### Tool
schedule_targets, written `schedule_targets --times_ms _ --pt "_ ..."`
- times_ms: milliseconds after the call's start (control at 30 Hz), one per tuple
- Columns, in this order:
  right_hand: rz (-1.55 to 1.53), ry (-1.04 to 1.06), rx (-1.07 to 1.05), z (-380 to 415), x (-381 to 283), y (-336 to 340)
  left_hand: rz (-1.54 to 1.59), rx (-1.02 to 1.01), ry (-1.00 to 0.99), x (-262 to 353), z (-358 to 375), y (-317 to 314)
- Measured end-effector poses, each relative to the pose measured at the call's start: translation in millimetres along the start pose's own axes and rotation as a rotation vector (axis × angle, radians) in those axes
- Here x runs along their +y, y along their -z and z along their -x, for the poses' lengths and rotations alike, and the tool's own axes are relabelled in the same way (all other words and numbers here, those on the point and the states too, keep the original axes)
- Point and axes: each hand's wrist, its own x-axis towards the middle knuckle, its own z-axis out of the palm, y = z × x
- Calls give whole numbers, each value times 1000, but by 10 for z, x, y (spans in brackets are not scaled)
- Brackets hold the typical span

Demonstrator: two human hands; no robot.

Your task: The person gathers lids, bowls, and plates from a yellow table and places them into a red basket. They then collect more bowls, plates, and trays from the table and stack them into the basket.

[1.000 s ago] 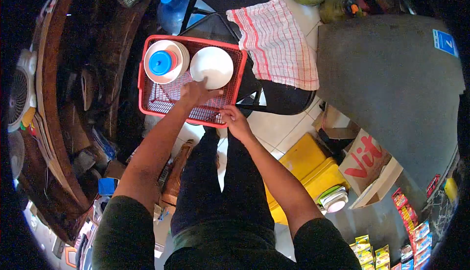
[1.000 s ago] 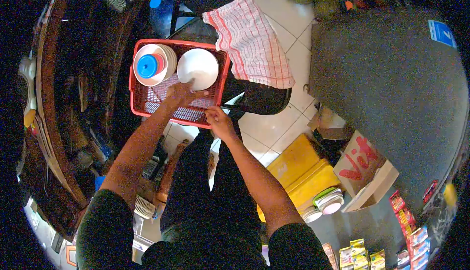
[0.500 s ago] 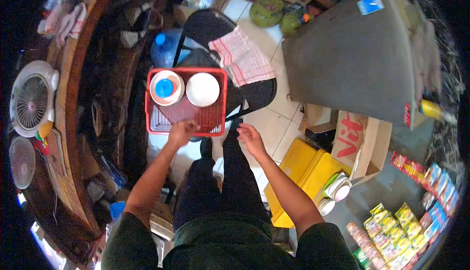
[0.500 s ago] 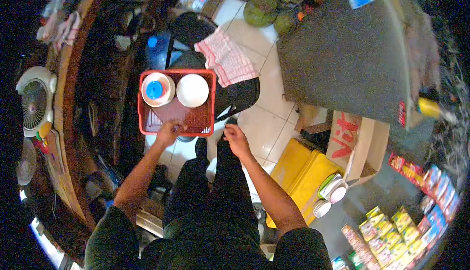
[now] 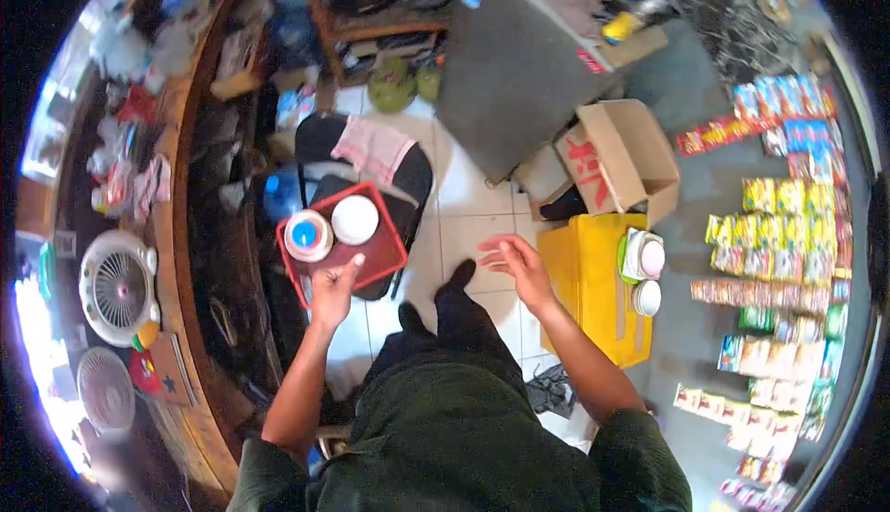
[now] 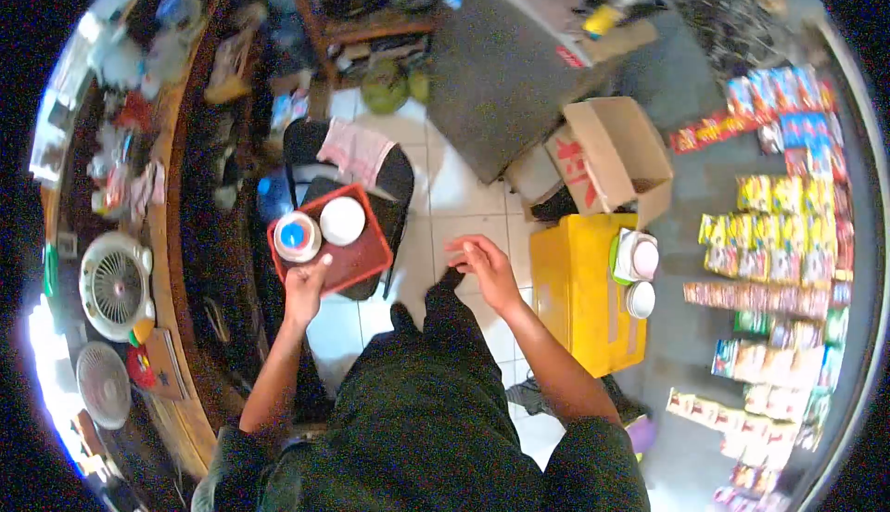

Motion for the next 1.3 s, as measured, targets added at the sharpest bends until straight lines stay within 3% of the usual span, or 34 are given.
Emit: schedule_targets --times_ms 133,200,333,433,467,533,633,800,867,1133,1200,1300 --pt "-44 98 154 544 -121 348 71 -144 -82 3 -117 -228" --pt "66 81 198 853 -129 587 40 -226 -92 278 -86 -446" --pt "-103 116 484 1445 38 882 53 -454 -163 734 32 -1022" --pt "-209 156 652 1912 119 1051 182 -676 -229 896 155 -1576" --pt "-263 164 697 2069 173 1132 180 -745 -161 925 190 -1749" --pt "-306 188 770 2372 304 1317 96 -872 -242 868 204 -2158" --pt "-449 255 839 2811 571 1605 83 -992 -191 968 403 -2798" --pt "-397 302 929 3425 810 2062 -8 -1122 -181 1238 1021 -3896" --pt "-584 287 959 3568 864 2243 -20 -1230 -130 1249 1190 -4258" --pt "-577 96 1002 3531 935 2856 -140 -1204 -145 1198 1412 -4852" --pt "-554 101 970 3362 901 2955 -164 -1156 42 1191 1372 -4882" --pt "-583 96 943 3096 856 3053 -162 -1137 65 1118 1285 -4963"
